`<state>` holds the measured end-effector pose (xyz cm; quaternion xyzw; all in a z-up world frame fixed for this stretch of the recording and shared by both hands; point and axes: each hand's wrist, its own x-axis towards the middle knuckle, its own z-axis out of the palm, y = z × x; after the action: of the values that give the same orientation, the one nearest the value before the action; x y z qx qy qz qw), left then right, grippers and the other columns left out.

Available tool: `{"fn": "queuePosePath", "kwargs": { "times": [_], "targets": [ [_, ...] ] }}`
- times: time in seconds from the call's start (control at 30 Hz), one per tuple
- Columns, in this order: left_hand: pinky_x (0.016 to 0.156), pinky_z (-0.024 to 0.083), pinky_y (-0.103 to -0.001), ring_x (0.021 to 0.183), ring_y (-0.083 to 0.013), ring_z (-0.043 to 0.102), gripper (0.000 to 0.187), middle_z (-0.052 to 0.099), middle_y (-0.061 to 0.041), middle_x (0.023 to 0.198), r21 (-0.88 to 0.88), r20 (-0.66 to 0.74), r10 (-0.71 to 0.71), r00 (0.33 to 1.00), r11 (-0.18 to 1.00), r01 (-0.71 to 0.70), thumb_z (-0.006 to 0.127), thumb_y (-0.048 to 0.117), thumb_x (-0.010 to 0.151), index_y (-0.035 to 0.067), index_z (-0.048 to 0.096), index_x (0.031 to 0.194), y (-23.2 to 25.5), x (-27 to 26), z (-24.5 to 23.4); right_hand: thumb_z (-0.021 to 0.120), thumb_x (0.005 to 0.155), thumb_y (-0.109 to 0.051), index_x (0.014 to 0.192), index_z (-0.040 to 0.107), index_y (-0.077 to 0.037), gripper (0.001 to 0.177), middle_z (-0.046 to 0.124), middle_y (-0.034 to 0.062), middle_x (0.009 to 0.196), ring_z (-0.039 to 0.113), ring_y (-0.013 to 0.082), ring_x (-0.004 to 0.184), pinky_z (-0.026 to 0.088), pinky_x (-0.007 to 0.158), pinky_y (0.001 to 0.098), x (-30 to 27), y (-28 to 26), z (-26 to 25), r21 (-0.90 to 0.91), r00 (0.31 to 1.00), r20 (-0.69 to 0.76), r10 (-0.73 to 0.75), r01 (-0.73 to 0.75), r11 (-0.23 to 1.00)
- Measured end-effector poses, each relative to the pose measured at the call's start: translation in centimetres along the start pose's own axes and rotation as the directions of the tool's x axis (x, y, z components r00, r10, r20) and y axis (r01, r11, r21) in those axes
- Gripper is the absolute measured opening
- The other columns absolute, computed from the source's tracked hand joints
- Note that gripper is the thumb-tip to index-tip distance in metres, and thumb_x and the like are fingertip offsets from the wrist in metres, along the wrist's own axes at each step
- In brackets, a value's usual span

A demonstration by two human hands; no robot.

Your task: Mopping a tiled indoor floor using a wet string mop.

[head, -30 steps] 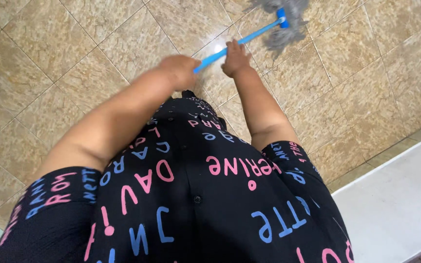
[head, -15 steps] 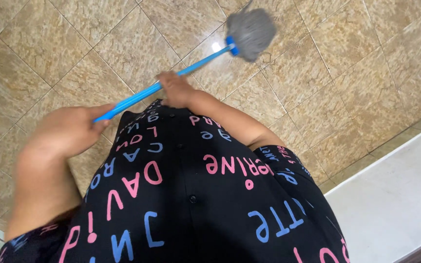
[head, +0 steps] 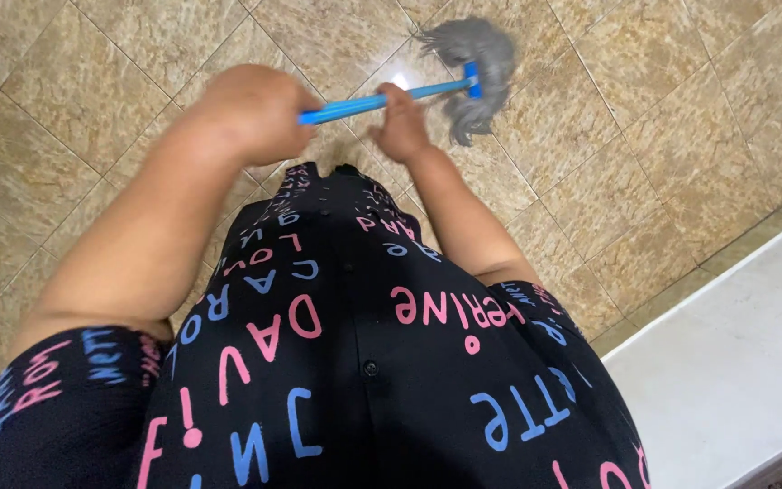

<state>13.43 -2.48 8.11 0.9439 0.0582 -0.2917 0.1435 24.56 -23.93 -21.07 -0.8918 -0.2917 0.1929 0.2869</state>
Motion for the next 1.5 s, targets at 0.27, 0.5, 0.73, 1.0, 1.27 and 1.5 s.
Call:
{"fn": "queuePosePath", "kwargs": {
  "times": [0.27, 0.5, 0.73, 1.0, 1.27, 1.5],
  "targets": [
    [0.085, 0.054, -0.052, 0.102, -0.0371, 0.068, 0.043, 0.072, -0.014, 0.108, -0.063, 0.053, 0.151, 0.987, 0.987, -0.148, 0.057, 0.028, 0.097, 0.021, 0.060, 0.140, 2.0, 8.1, 12.3, 0.072, 0.087, -0.026, 0.160, 0.017, -0.016, 0.092, 0.008, 0.0132, 0.170, 0.011, 0.0420, 0.155, 0.018, 0.120, 0.0645, 0.9, 5.0, -1.3, -0.365, 0.823, 0.153, 0.547, -0.467, 0.805],
    [0.087, 0.051, -0.053, 0.108, -0.0406, 0.064, 0.046, 0.070, -0.018, 0.116, -0.189, -0.008, -0.011, 1.000, 0.982, 0.009, 0.053, 0.033, 0.097, 0.021, 0.059, 0.140, -6.5, -3.5, 11.8, 0.079, 0.084, -0.043, 0.162, 0.003, -0.005, 0.115, -0.008, 0.0241, 0.169, 0.003, 0.0441, 0.157, 0.017, 0.122, 0.0627, -0.3, -5.3, 4.1, -0.371, 0.828, 0.440, 0.347, -0.184, 0.910],
    [0.080, 0.057, -0.049, 0.084, -0.0391, 0.072, 0.048, 0.074, -0.019, 0.085, -0.164, 0.130, -0.237, 0.963, 0.952, 0.257, 0.061, 0.033, 0.092, 0.030, 0.062, 0.139, -5.5, -18.2, 4.8, 0.079, 0.083, -0.038, 0.147, 0.035, -0.009, 0.083, 0.033, 0.0211, 0.157, 0.036, 0.0470, 0.140, 0.030, 0.115, 0.0627, -2.8, -14.8, 5.7, -0.229, 0.760, 0.645, -0.078, 0.290, 0.929],
    [0.077, 0.057, -0.048, 0.085, -0.0382, 0.071, 0.040, 0.074, -0.016, 0.090, -0.310, -0.016, -0.119, 0.993, 0.944, 0.108, 0.070, 0.033, 0.084, 0.024, 0.071, 0.123, -5.0, -14.8, 4.4, 0.064, 0.084, -0.009, 0.110, 0.063, -0.016, 0.026, 0.066, 0.0110, 0.117, 0.056, 0.0387, 0.121, 0.032, 0.108, 0.0695, -2.0, -13.5, 4.0, -0.121, 0.909, 0.350, -0.225, 0.282, 0.952],
    [0.086, 0.055, -0.049, 0.099, -0.0384, 0.069, 0.043, 0.073, -0.017, 0.104, -0.305, 0.003, -0.065, 0.998, 0.950, 0.063, 0.064, 0.029, 0.087, 0.023, 0.068, 0.130, -5.4, -3.6, 9.4, 0.057, 0.091, -0.010, 0.116, 0.062, -0.017, 0.026, 0.061, 0.0122, 0.131, 0.052, 0.0402, 0.127, 0.033, 0.108, 0.0692, 4.0, -5.5, 4.3, -0.256, 0.980, 0.198, 0.015, 0.037, 0.966],
    [0.081, 0.055, -0.049, 0.095, -0.0385, 0.071, 0.056, 0.074, -0.017, 0.102, -0.368, -0.116, -0.066, 0.991, 0.930, 0.019, 0.059, 0.033, 0.094, 0.023, 0.052, 0.148, -7.8, -2.1, 20.3, 0.060, 0.090, -0.017, 0.130, 0.055, -0.013, 0.041, 0.043, 0.0269, 0.149, 0.040, 0.0473, 0.137, 0.032, 0.107, 0.0688, 6.9, -0.7, 9.8, -0.523, 0.940, 0.330, 0.091, 0.102, 0.846]
  ]
}}
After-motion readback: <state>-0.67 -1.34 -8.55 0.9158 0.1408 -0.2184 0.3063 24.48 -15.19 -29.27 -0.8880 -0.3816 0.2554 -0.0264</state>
